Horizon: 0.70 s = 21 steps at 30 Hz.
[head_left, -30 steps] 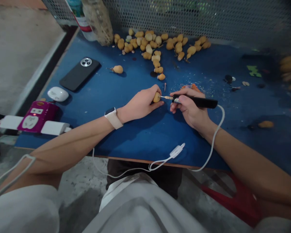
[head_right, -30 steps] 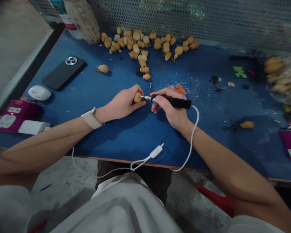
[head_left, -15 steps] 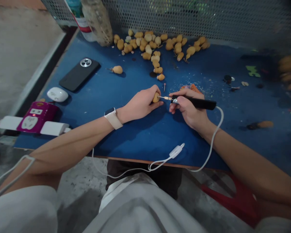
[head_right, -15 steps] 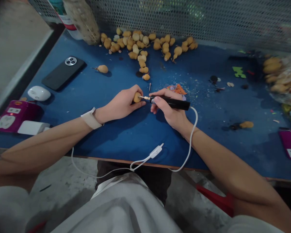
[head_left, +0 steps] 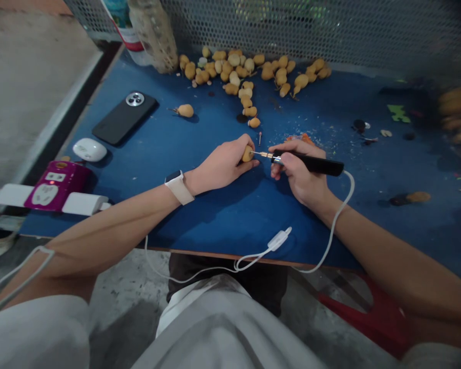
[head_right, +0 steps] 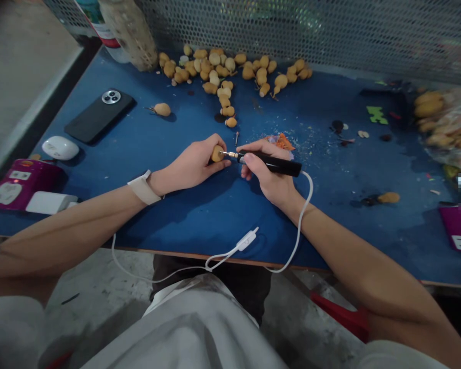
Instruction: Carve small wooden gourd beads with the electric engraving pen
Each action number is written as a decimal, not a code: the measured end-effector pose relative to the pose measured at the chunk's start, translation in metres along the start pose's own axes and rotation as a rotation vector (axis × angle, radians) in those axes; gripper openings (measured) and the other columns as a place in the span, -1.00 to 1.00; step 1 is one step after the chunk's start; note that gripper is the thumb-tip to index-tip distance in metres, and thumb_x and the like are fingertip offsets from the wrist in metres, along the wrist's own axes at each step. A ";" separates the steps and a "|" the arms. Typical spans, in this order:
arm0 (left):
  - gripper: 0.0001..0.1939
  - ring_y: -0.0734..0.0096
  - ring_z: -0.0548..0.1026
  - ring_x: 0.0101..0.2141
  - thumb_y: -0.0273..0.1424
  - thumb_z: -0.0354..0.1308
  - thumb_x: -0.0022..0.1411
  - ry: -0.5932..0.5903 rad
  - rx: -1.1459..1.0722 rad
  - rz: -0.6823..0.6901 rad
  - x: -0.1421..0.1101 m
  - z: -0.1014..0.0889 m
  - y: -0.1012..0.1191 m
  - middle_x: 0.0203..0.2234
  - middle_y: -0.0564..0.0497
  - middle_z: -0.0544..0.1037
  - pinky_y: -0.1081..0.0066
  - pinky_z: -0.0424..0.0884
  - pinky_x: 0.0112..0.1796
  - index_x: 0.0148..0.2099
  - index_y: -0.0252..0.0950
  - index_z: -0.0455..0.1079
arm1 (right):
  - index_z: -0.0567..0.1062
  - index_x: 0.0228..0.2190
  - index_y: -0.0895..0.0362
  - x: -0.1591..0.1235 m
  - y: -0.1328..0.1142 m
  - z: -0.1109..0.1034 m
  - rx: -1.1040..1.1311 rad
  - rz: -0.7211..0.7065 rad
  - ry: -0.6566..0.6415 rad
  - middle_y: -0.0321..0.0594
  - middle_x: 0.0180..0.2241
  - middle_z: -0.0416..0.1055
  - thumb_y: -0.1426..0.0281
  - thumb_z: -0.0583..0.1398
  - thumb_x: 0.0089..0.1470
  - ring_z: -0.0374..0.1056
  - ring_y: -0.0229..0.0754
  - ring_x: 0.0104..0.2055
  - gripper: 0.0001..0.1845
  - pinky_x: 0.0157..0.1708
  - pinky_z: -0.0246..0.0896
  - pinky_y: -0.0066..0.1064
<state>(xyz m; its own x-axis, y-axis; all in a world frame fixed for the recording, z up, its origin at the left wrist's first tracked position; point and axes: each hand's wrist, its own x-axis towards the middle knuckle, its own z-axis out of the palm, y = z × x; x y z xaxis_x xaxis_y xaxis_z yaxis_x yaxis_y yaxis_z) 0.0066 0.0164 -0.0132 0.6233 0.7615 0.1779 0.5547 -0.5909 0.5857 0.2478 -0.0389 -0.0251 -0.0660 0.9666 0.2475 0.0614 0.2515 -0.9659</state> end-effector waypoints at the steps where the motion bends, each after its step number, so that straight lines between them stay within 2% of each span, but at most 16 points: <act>1: -0.80 0.24 0.61 -0.27 -0.34 0.30 0.58 -0.001 -0.008 0.004 0.000 -0.001 0.000 -0.26 0.02 0.60 0.33 0.38 -0.26 0.05 -0.20 0.32 | 0.70 -0.11 -0.09 -0.001 -0.002 0.001 -0.015 -0.029 0.049 -0.32 -0.46 0.52 -0.18 0.44 0.31 0.49 -0.11 -0.49 -0.55 -0.44 0.48 -0.19; 4: -0.80 0.22 0.63 -0.25 -0.34 0.30 0.59 -0.007 -0.028 0.003 -0.001 -0.002 0.002 -0.23 -0.01 0.61 0.31 0.44 -0.21 0.03 -0.19 0.30 | 0.64 -0.08 -0.11 -0.004 -0.008 0.003 -0.018 -0.127 0.169 -0.41 -0.48 0.49 -0.10 0.45 0.35 0.42 -0.19 -0.55 -0.62 -0.49 0.36 -0.26; 7: -0.80 0.19 0.64 -0.21 -0.34 0.30 0.59 0.002 -0.032 0.001 -0.001 -0.002 0.003 -0.22 -0.02 0.61 0.29 0.47 -0.17 0.03 -0.20 0.30 | 0.63 -0.11 -0.09 -0.003 -0.009 0.003 0.036 -0.194 0.091 -0.44 -0.49 0.51 0.02 0.51 0.32 0.43 -0.22 -0.55 -0.68 -0.50 0.31 -0.30; 10: -0.80 0.19 0.64 -0.19 -0.35 0.30 0.59 0.006 -0.028 -0.012 -0.001 -0.002 0.003 -0.23 -0.01 0.61 0.30 0.45 -0.16 0.04 -0.20 0.31 | 0.70 -0.11 -0.05 -0.001 -0.006 0.000 0.065 -0.118 -0.006 -0.40 -0.51 0.54 -0.02 0.51 0.29 0.44 -0.19 -0.57 -0.64 -0.54 0.32 -0.29; 15: -0.81 0.23 0.63 -0.21 -0.36 0.31 0.59 -0.010 -0.023 -0.014 0.000 -0.002 0.004 -0.24 0.01 0.60 0.34 0.41 -0.20 0.06 -0.21 0.33 | 0.76 -0.15 -0.03 0.001 -0.002 -0.004 0.095 0.055 -0.040 -0.33 -0.53 0.53 -0.05 0.51 0.26 0.44 -0.15 -0.57 -0.62 -0.58 0.31 -0.25; 21: -0.79 0.24 0.64 -0.20 -0.38 0.32 0.57 -0.014 -0.018 -0.003 -0.001 0.000 0.002 -0.21 -0.01 0.63 0.34 0.41 -0.20 0.07 -0.21 0.33 | 0.76 -0.15 -0.01 0.002 -0.003 -0.002 0.097 0.069 -0.024 -0.36 -0.54 0.52 -0.02 0.49 0.28 0.43 -0.18 -0.58 -0.64 -0.58 0.34 -0.28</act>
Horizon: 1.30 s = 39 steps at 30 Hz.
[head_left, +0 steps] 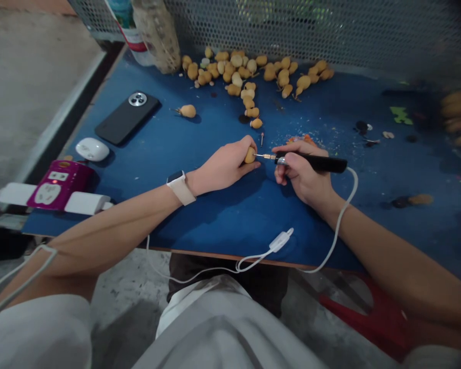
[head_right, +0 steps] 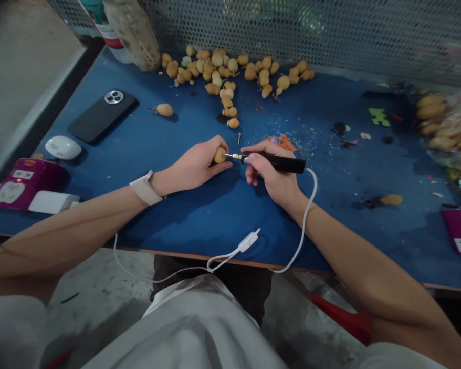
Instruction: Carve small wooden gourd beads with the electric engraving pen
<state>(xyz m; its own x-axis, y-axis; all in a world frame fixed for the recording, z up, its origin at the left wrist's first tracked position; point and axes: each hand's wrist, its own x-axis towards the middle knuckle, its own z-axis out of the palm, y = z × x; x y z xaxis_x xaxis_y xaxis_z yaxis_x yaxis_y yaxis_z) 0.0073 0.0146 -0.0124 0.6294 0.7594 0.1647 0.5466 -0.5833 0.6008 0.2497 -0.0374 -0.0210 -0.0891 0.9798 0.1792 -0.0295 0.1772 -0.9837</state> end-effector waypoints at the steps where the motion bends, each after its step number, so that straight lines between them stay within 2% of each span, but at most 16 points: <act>1: -0.79 0.24 0.64 -0.20 -0.38 0.32 0.58 0.004 0.002 0.002 0.000 0.001 -0.001 -0.21 -0.01 0.63 0.34 0.41 -0.19 0.07 -0.21 0.33 | 0.75 -0.15 0.00 0.000 0.000 0.000 0.001 -0.004 0.003 -0.36 -0.55 0.51 -0.01 0.49 0.29 0.42 -0.19 -0.58 -0.65 -0.58 0.34 -0.29; 20: -0.79 0.25 0.62 -0.23 -0.35 0.33 0.57 0.009 0.008 -0.003 0.001 0.003 -0.003 -0.22 0.00 0.64 0.35 0.39 -0.21 0.10 -0.22 0.36 | 0.74 -0.17 0.03 0.000 -0.001 0.000 -0.006 0.011 -0.005 -0.36 -0.56 0.51 0.00 0.48 0.29 0.42 -0.20 -0.59 -0.64 -0.59 0.30 -0.32; 35: -0.76 0.20 0.66 -0.20 -0.43 0.35 0.56 -0.006 0.018 0.010 0.000 0.002 0.000 -0.19 -0.03 0.65 0.33 0.41 -0.18 0.09 -0.22 0.34 | 0.73 -0.18 0.03 0.000 -0.002 -0.001 -0.008 0.021 -0.021 -0.36 -0.55 0.50 -0.02 0.48 0.29 0.43 -0.19 -0.58 -0.62 -0.59 0.32 -0.33; 39: -0.77 0.21 0.66 -0.17 -0.42 0.34 0.57 -0.010 0.024 0.032 0.000 0.003 -0.002 -0.15 -0.06 0.67 0.34 0.42 -0.16 0.08 -0.22 0.32 | 0.74 -0.20 0.04 0.000 -0.002 -0.001 0.000 0.024 -0.023 -0.35 -0.56 0.51 0.05 0.47 0.31 0.42 -0.20 -0.59 -0.69 -0.60 0.30 -0.33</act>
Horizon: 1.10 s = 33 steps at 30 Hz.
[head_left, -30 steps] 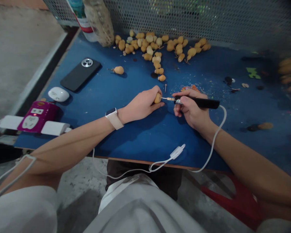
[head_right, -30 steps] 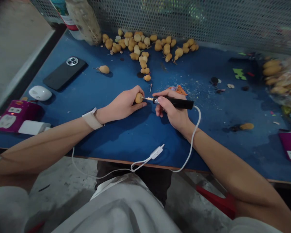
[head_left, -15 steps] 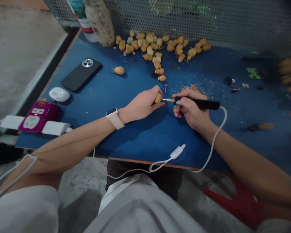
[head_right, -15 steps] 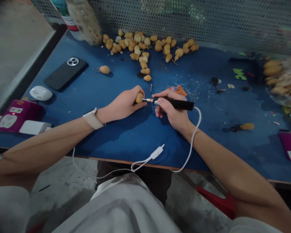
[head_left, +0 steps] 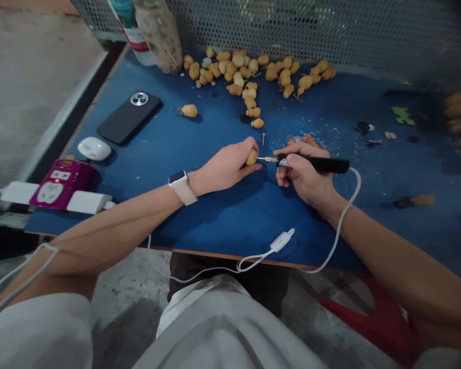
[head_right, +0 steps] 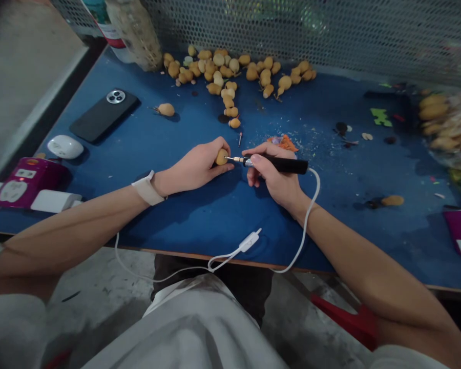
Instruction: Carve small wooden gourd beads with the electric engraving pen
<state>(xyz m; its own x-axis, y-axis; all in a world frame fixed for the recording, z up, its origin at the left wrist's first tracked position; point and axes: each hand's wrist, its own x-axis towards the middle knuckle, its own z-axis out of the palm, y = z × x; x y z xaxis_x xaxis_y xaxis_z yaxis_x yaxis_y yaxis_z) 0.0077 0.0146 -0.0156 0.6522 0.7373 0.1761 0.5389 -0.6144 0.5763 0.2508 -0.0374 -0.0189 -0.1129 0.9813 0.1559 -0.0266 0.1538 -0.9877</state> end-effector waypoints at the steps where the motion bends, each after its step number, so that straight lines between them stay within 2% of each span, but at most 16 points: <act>1: -0.77 0.21 0.66 -0.16 -0.41 0.34 0.58 -0.003 0.002 0.004 0.000 0.000 0.000 -0.14 -0.06 0.67 0.34 0.42 -0.15 0.08 -0.22 0.32 | 0.75 -0.20 0.04 0.000 0.000 0.000 0.007 0.001 -0.001 -0.35 -0.57 0.51 0.07 0.47 0.32 0.43 -0.20 -0.59 -0.71 -0.60 0.30 -0.33; 8: -0.79 0.19 0.65 -0.17 -0.37 0.30 0.62 -0.017 0.021 0.014 -0.001 -0.001 0.000 -0.14 -0.07 0.66 0.34 0.41 -0.16 0.09 -0.22 0.30 | 0.75 -0.18 0.05 0.001 0.000 0.001 0.021 0.001 -0.016 -0.34 -0.56 0.51 0.01 0.50 0.29 0.43 -0.20 -0.58 -0.64 -0.58 0.30 -0.33; 16: -0.80 0.22 0.64 -0.21 -0.37 0.29 0.62 -0.016 0.014 0.013 -0.002 0.000 -0.002 -0.14 -0.07 0.66 0.33 0.41 -0.19 0.12 -0.24 0.32 | 0.76 -0.18 0.04 0.001 -0.001 0.000 0.016 0.016 -0.012 -0.33 -0.55 0.53 0.09 0.47 0.31 0.44 -0.19 -0.57 -0.73 -0.58 0.28 -0.32; 25: -0.80 0.17 0.65 -0.18 -0.37 0.29 0.62 -0.011 0.031 0.038 -0.002 0.000 -0.002 -0.14 -0.09 0.66 0.29 0.45 -0.16 0.12 -0.25 0.32 | 0.74 -0.17 0.03 0.002 -0.002 0.002 0.006 0.010 -0.021 -0.34 -0.56 0.50 -0.02 0.48 0.29 0.44 -0.19 -0.57 -0.62 -0.57 0.32 -0.31; 33: -0.79 0.12 0.69 -0.12 -0.33 0.28 0.64 0.000 0.029 0.045 -0.002 0.002 -0.005 -0.12 -0.11 0.67 0.27 0.49 -0.11 0.12 -0.25 0.32 | 0.75 -0.21 0.05 0.002 -0.003 0.003 0.027 0.023 0.002 -0.35 -0.58 0.49 0.10 0.46 0.28 0.43 -0.20 -0.59 -0.72 -0.60 0.27 -0.33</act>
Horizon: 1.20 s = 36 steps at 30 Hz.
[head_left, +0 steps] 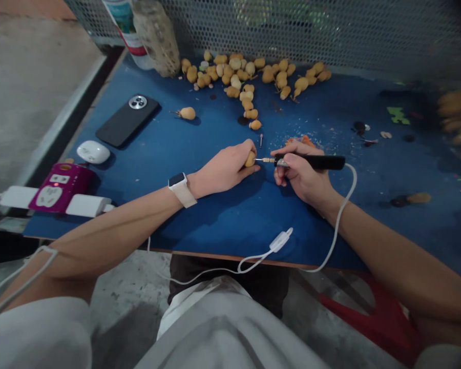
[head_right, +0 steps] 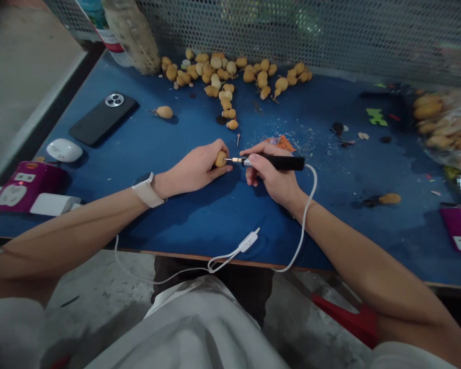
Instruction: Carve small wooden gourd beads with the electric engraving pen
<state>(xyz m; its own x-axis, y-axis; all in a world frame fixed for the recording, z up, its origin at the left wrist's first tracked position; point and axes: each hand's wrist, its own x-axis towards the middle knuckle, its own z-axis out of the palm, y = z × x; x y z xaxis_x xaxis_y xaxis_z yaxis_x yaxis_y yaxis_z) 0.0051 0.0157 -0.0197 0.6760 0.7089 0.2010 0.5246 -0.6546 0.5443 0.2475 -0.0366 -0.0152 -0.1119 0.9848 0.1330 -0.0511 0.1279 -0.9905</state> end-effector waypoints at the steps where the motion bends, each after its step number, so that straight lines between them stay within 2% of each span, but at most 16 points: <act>1: -0.80 0.12 0.69 -0.12 -0.33 0.28 0.64 0.001 0.000 0.000 0.000 0.000 0.000 -0.12 -0.11 0.67 0.27 0.49 -0.11 0.12 -0.25 0.32 | 0.75 -0.22 0.06 0.000 0.000 0.001 0.003 0.000 0.004 -0.35 -0.58 0.49 0.10 0.46 0.28 0.42 -0.20 -0.59 -0.72 -0.60 0.26 -0.34; 7: -0.80 0.16 0.68 -0.14 -0.31 0.27 0.65 0.006 0.011 0.031 -0.001 0.001 -0.002 -0.12 -0.09 0.67 0.28 0.48 -0.12 0.12 -0.24 0.32 | 0.71 -0.24 0.05 0.002 -0.002 0.001 -0.002 0.038 -0.009 -0.36 -0.59 0.46 0.04 0.47 0.26 0.42 -0.18 -0.59 -0.67 -0.60 0.28 -0.32; 14: -0.79 0.14 0.68 -0.10 -0.35 0.30 0.63 0.009 0.002 0.017 0.000 0.002 -0.002 -0.11 -0.11 0.67 0.29 0.47 -0.09 0.10 -0.25 0.32 | 0.71 -0.22 0.07 0.001 -0.002 0.001 0.024 0.042 -0.013 -0.35 -0.58 0.47 0.11 0.46 0.28 0.41 -0.20 -0.59 -0.72 -0.60 0.28 -0.33; 19: -0.80 0.14 0.69 -0.11 -0.35 0.28 0.63 0.008 -0.003 0.011 -0.001 0.001 -0.001 -0.11 -0.11 0.68 0.28 0.48 -0.10 0.12 -0.24 0.32 | 0.70 -0.22 0.06 0.002 -0.001 0.001 0.024 0.016 -0.019 -0.37 -0.58 0.46 0.02 0.49 0.28 0.42 -0.21 -0.60 -0.64 -0.60 0.28 -0.34; 25: -0.81 0.13 0.68 -0.13 -0.31 0.27 0.63 0.020 0.001 0.015 -0.001 0.003 -0.002 -0.12 -0.11 0.68 0.27 0.49 -0.12 0.10 -0.22 0.32 | 0.73 -0.21 0.04 0.000 -0.002 -0.001 0.010 0.009 -0.010 -0.34 -0.56 0.50 0.06 0.48 0.30 0.45 -0.19 -0.57 -0.69 -0.58 0.30 -0.32; 30: -0.80 0.12 0.69 -0.12 -0.32 0.26 0.64 0.016 0.003 0.020 -0.001 0.002 -0.002 -0.12 -0.13 0.68 0.26 0.50 -0.11 0.11 -0.22 0.30 | 0.73 -0.23 0.03 0.000 -0.002 -0.001 -0.015 0.030 -0.007 -0.36 -0.58 0.48 0.00 0.49 0.28 0.43 -0.18 -0.58 -0.64 -0.58 0.30 -0.31; 36: -0.80 0.15 0.67 -0.13 -0.30 0.26 0.64 0.008 0.003 0.031 -0.001 0.000 -0.002 -0.11 -0.12 0.67 0.27 0.50 -0.11 0.10 -0.23 0.31 | 0.74 -0.22 0.03 -0.001 -0.001 -0.001 0.017 0.025 -0.001 -0.34 -0.57 0.50 0.05 0.47 0.29 0.44 -0.17 -0.58 -0.69 -0.58 0.31 -0.29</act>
<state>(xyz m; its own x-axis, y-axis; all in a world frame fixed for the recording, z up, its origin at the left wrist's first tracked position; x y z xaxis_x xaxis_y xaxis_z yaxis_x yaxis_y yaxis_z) 0.0032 0.0159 -0.0213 0.6879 0.6904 0.2237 0.5052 -0.6769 0.5354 0.2482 -0.0375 -0.0145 -0.1147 0.9875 0.1078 -0.0650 0.1008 -0.9928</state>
